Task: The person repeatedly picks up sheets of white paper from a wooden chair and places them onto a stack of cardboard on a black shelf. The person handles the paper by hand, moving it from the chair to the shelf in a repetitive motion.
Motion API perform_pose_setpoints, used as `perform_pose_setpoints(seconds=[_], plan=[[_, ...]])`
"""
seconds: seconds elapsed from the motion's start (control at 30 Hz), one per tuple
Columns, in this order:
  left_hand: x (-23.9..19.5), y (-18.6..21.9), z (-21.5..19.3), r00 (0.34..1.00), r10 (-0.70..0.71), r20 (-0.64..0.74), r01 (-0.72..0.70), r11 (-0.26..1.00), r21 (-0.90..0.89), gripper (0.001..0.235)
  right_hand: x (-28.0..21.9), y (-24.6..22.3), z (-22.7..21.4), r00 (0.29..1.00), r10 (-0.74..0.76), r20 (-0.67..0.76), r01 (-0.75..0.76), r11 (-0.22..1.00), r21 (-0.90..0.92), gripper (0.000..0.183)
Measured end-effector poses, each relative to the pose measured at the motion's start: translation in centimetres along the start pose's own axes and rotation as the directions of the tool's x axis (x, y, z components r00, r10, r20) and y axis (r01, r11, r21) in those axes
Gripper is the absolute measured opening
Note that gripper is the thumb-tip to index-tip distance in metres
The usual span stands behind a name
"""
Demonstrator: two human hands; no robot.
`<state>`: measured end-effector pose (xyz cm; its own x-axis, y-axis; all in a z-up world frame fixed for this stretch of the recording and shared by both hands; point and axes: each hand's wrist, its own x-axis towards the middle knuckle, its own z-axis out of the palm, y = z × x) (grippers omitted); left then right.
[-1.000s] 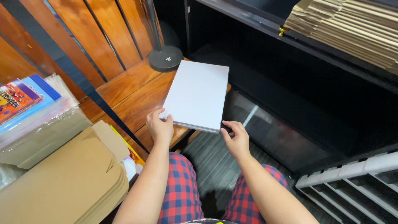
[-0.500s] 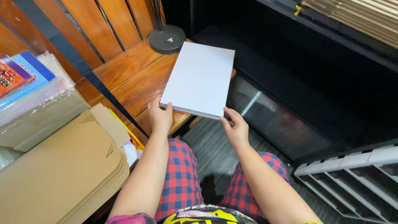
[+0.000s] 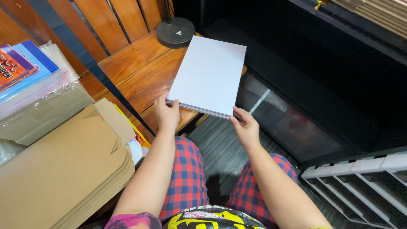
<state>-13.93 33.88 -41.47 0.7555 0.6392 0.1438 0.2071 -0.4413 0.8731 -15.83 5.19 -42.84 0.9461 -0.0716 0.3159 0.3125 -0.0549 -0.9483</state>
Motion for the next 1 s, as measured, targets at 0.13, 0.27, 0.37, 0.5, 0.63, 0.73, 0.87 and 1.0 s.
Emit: perform_pose_setpoints(seconds=[0.13, 0.27, 0.37, 0.5, 0.63, 0.73, 0.87, 1.0], plan=[[-0.3, 0.3, -0.2, 1.000, 0.000, -0.005, 0.000, 1.000, -0.029, 0.046, 0.1, 0.4, 0.0, 1.000, 0.023, -0.007, -0.023, 1.000, 0.014, 0.041], [0.1, -0.6, 0.1, 0.998, -0.059, -0.013, 0.059, 0.998, -0.021, 0.038, 0.3, 0.9, -0.3, 0.998, 0.055, -0.021, -0.054, 0.998, 0.041, 0.037], [-0.2, -0.7, -0.2, 0.994, -0.107, -0.017, 0.107, 0.994, -0.005, 0.034, 0.4, 1.1, -0.9, 0.996, 0.089, -0.030, -0.088, 0.996, 0.017, 0.032], [-0.5, -0.4, -1.2, 0.991, -0.133, -0.014, 0.133, 0.991, -0.004, 0.025, 0.0, -0.9, -0.9, 0.985, 0.164, -0.052, -0.165, 0.986, -0.009, 0.025], [-0.6, -1.3, -1.5, 0.978, -0.207, 0.040, 0.207, 0.978, -0.009, 0.021, 0.1, -1.2, -1.0, 0.983, 0.176, -0.058, -0.177, 0.984, -0.015, 0.022], [-0.7, -1.5, -1.9, 0.976, -0.213, 0.053, 0.210, 0.976, 0.050, 0.023, 0.1, -1.4, -0.8, 0.980, 0.187, -0.066, -0.187, 0.982, -0.003, 0.021], [-1.6, -1.2, -2.5, 0.973, -0.222, 0.071, 0.220, 0.975, 0.030, 0.024, 0.0, -1.0, -0.7, 0.986, 0.160, -0.045, -0.159, 0.987, 0.007, 0.023], [-2.8, 1.3, -4.0, 0.971, -0.178, 0.158, 0.190, 0.980, -0.066, 0.042, 0.0, -0.3, -0.5, 0.997, 0.062, -0.045, -0.063, 0.997, -0.032, 0.026]])
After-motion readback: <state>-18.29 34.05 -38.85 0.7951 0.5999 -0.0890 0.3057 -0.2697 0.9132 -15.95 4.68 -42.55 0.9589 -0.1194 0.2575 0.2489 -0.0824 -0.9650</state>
